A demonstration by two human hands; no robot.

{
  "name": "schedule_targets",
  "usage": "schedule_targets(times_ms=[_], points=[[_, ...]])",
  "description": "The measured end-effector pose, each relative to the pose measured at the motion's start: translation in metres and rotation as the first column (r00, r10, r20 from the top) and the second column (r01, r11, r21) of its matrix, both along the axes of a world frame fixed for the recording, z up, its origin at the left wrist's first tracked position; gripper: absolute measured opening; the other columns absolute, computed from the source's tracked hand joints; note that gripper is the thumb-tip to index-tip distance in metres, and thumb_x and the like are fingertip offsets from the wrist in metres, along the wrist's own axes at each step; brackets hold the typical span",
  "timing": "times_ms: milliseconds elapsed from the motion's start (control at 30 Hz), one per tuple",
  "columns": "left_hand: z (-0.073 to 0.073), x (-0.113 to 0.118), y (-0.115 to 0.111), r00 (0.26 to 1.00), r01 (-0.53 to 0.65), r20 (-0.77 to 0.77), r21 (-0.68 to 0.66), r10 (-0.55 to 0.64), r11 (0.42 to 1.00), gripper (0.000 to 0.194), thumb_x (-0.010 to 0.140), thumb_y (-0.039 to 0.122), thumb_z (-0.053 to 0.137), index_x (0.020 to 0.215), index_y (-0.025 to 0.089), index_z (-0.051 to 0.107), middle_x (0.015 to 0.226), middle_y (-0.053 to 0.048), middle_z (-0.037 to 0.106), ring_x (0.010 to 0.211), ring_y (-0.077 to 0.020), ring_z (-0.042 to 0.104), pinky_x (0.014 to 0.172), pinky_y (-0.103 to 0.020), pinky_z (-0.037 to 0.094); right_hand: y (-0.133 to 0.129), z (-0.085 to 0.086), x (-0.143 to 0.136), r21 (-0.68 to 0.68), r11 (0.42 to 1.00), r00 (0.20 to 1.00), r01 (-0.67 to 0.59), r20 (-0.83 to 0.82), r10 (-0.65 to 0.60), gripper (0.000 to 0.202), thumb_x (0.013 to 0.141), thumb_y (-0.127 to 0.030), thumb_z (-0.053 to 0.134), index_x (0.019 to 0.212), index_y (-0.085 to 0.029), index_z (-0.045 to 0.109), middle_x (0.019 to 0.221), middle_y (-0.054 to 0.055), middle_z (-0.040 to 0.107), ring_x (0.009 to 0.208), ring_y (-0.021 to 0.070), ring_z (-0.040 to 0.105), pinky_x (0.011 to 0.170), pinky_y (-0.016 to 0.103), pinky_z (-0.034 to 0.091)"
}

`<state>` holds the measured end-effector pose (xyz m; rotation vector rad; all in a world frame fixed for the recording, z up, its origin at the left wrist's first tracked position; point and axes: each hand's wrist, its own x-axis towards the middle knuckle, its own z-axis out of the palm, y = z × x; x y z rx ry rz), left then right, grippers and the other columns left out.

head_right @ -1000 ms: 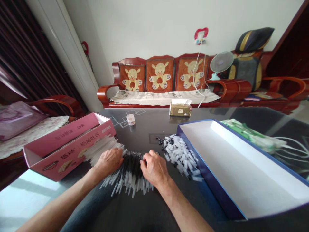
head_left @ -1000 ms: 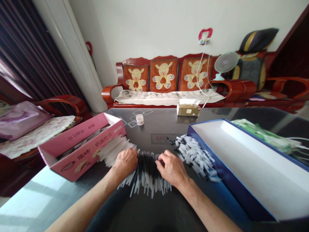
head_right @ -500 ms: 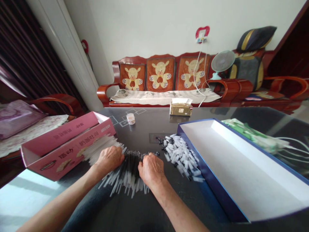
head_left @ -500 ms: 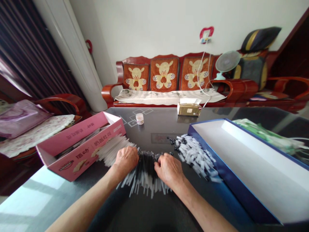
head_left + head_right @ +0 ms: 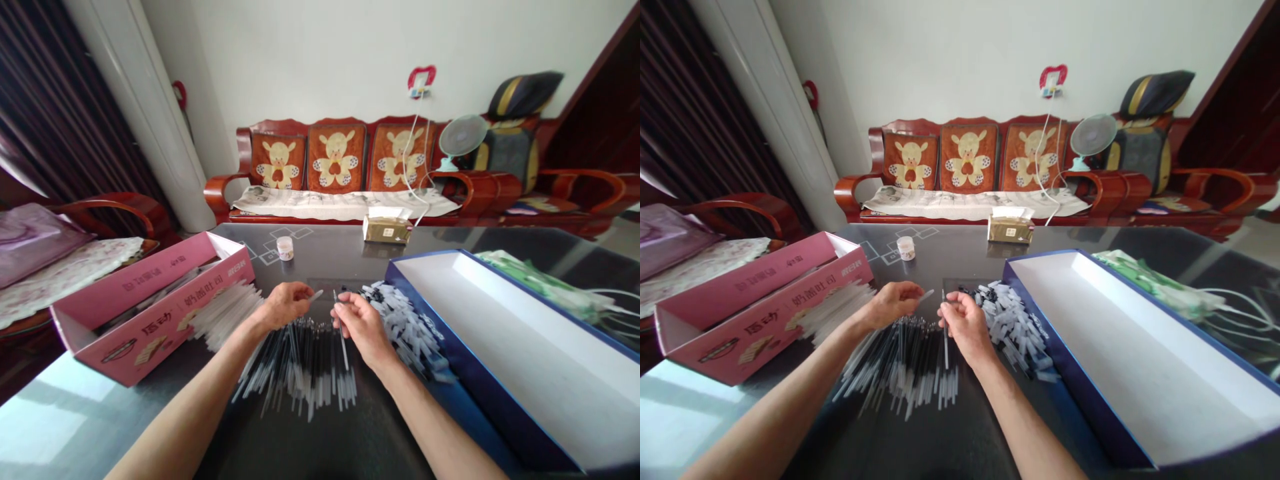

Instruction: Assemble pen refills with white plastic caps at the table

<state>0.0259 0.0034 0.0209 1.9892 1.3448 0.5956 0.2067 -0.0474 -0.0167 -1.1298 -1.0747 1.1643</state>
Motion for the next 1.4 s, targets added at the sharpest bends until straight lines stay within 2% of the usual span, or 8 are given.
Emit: schedule_targets(times_ms=[200, 333, 500, 633, 767, 1033, 1233, 1400], points=[[-0.009, 0.011, -0.005, 0.996, 0.094, -0.022, 0.206, -0.091, 0.974, 0.034, 0.073, 0.017, 0.047, 0.101, 0.015, 0.067, 0.078, 0.001, 0.065, 0.068, -0.0108, 0.055, 0.064, -0.021, 0.04, 0.007, -0.01, 0.011, 0.059, 0.997, 0.942, 0.044, -0.335, -0.022, 0.033, 0.07, -0.037, 0.067, 0.098, -0.02, 0.062, 0.086, 0.003, 0.067, 0.067, 0.0114, 0.06, 0.055, 0.022, 0.046], [-0.014, 0.014, -0.009, 0.973, 0.057, 0.221, 0.035, -0.063, 0.998, 0.024, 0.077, 0.024, 0.052, 0.095, 0.015, 0.066, 0.063, 0.003, 0.058, 0.056, -0.0084, 0.05, 0.054, -0.019, 0.038, 0.006, -0.007, 0.012, 0.029, 0.999, 0.901, 0.044, -0.433, -0.027, 0.037, 0.066, -0.031, 0.073, 0.101, -0.022, 0.063, 0.095, 0.003, 0.067, 0.078, 0.013, 0.062, 0.062, 0.022, 0.049], [-0.012, 0.021, -0.007, 0.57, 0.106, 0.771, -0.412, 0.284, 0.905, 0.018, 0.076, 0.023, 0.062, 0.091, 0.015, 0.056, 0.073, -0.002, 0.065, 0.062, -0.0122, 0.063, 0.058, -0.022, 0.049, 0.005, -0.005, 0.015, 0.009, 0.997, 0.848, 0.078, -0.526, -0.061, 0.028, 0.069, -0.039, 0.071, 0.089, -0.019, 0.066, 0.075, 0.0, 0.067, 0.065, 0.0111, 0.061, 0.056, 0.022, 0.047], [-0.009, 0.02, -0.002, 0.299, 0.1, 0.836, -0.507, 0.46, 0.856, 0.007, 0.08, 0.017, 0.059, 0.083, 0.015, 0.052, 0.09, -0.008, 0.069, 0.083, -0.0204, 0.069, 0.067, -0.028, 0.055, 0.005, -0.007, 0.015, 0.02, 0.993, 0.883, 0.114, -0.46, -0.092, 0.03, 0.074, -0.042, 0.067, 0.095, -0.02, 0.065, 0.082, 0.002, 0.07, 0.069, 0.0129, 0.064, 0.058, 0.023, 0.048], [-0.013, 0.024, -0.001, 0.191, 0.08, 0.829, -0.546, 0.525, 0.834, 0.005, 0.083, 0.015, 0.055, 0.079, 0.013, 0.053, 0.093, -0.009, 0.069, 0.086, -0.0197, 0.069, 0.068, -0.028, 0.056, 0.001, -0.01, 0.008, 0.023, 0.996, 0.938, 0.087, -0.34, -0.074, 0.036, 0.075, -0.044, 0.066, 0.103, -0.021, 0.062, 0.093, 0.005, 0.071, 0.077, 0.0154, 0.066, 0.062, 0.025, 0.049], [-0.031, 0.034, -0.002, 0.342, 0.016, 0.837, -0.459, 0.427, 0.888, 0.02, 0.068, 0.02, 0.07, 0.081, 0.015, 0.056, 0.071, 0.0, 0.064, 0.06, -0.0099, 0.062, 0.053, -0.019, 0.049, 0.008, -0.016, 0.007, 0.077, 0.976, 0.909, 0.201, -0.386, -0.157, 0.032, 0.065, -0.031, 0.077, 0.092, -0.02, 0.063, 0.086, 0.0, 0.069, 0.072, 0.0102, 0.064, 0.07, 0.024, 0.051], [-0.019, 0.025, -0.004, 0.912, -0.113, 0.398, 0.006, 0.102, 0.994, 0.006, 0.072, 0.02, 0.062, 0.075, 0.015, 0.061, 0.062, 0.001, 0.06, 0.054, -0.0094, 0.054, 0.054, -0.021, 0.043, 0.015, -0.016, 0.019, 0.069, 0.959, 0.893, 0.274, -0.389, -0.227, 0.034, 0.063, -0.032, 0.078, 0.091, -0.021, 0.063, 0.086, 0.0, 0.07, 0.069, 0.0095, 0.063, 0.068, 0.024, 0.05], [-0.017, 0.027, -0.015, 0.945, 0.254, -0.324, 0.616, -0.053, 0.746, 0.027, 0.089, 0.023, 0.044, 0.11, 0.017, 0.06, 0.083, -0.006, 0.065, 0.076, -0.0167, 0.059, 0.072, -0.029, 0.047, 0.01, -0.017, 0.012, 0.094, 0.983, 0.95, 0.158, -0.287, -0.125, 0.031, 0.067, -0.033, 0.076, 0.093, -0.021, 0.064, 0.088, 0.001, 0.07, 0.074, 0.0114, 0.063, 0.073, 0.026, 0.05]])
